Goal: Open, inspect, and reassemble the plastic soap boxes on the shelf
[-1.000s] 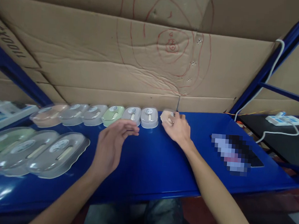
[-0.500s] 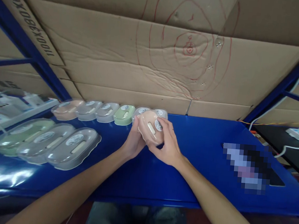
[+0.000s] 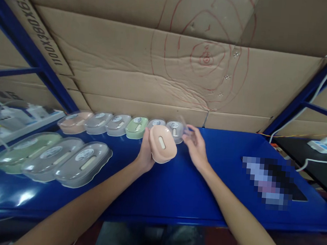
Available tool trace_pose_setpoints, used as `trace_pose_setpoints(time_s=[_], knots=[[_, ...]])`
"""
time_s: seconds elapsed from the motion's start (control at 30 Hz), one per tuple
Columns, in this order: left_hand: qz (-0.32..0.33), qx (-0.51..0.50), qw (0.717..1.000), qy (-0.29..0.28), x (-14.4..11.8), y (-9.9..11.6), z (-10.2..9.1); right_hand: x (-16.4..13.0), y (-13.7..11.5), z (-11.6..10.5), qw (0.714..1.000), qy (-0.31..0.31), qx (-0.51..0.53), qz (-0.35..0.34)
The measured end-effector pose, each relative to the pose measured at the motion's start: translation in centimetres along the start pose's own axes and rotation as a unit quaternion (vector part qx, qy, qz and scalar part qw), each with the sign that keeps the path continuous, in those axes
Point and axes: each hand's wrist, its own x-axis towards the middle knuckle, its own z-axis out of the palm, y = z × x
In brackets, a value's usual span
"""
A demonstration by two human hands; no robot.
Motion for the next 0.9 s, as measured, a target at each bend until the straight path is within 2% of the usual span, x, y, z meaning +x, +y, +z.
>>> trace_pose_setpoints(time_s=[0.07, 0.13, 0.23, 0.3, 0.33, 0.53, 0.63, 0.67, 0.7, 0.77, 0.8, 0.83, 0.87, 0.9], knots=[[0.007, -0.009, 1.0, 0.01, 0.3, 0.0, -0.3, 1.1, 0.9, -2.1, 0.992, 0.049, -0.113, -0.001], [0.009, -0.015, 1.0, 0.009, 0.6, 0.1, -0.5, 1.9, 1.8, -4.1, 0.961, 0.057, -0.272, 0.014], [-0.002, -0.009, 1.0, 0.01, 0.7, 0.2, -0.6, 2.3, 3.0, -5.6, 0.883, 0.002, -0.463, 0.083], [-0.007, -0.006, 1.0, 0.008, 0.7, 0.3, -0.5, 2.2, 3.5, -5.8, 0.842, -0.041, -0.524, 0.12], [-0.007, -0.006, 1.0, 0.006, 0.7, 0.3, -0.4, 2.2, 3.7, -5.7, 0.831, -0.054, -0.537, 0.131], [-0.009, -0.003, 1.0, -0.004, 0.4, 0.6, -0.2, 2.0, 4.1, -5.5, 0.828, -0.065, -0.54, 0.138], [-0.004, -0.003, 1.0, -0.008, 0.5, 0.5, -0.4, 2.2, 3.0, -5.8, 0.832, -0.054, -0.537, 0.13], [-0.003, -0.004, 1.0, -0.005, 0.5, 0.5, -0.4, 2.1, 2.1, -5.7, 0.846, -0.044, -0.519, 0.116], [-0.003, -0.006, 1.0, 0.0, 0.6, 0.5, -0.4, 1.8, 0.9, -5.4, 0.873, -0.026, -0.478, 0.091], [-0.003, -0.011, 1.0, 0.013, 0.8, 0.4, -0.4, 0.5, -2.3, -4.4, 0.953, -0.01, -0.301, 0.024], [-0.009, -0.013, 1.0, 0.017, 0.8, 0.4, -0.4, -0.6, -4.4, -3.7, 0.984, -0.03, -0.177, 0.001], [-0.016, -0.014, 1.0, 0.017, 0.8, 0.4, -0.4, -1.9, -6.7, -2.9, 0.995, -0.091, -0.041, -0.013], [-0.024, -0.013, 1.0, 0.013, 0.8, 0.4, -0.4, -3.4, -9.1, -2.2, 0.982, -0.164, 0.093, -0.018], [-0.03, -0.01, 0.999, 0.008, 0.7, 0.5, -0.4, -4.9, -11.6, -1.5, 0.947, -0.246, 0.206, -0.008]])
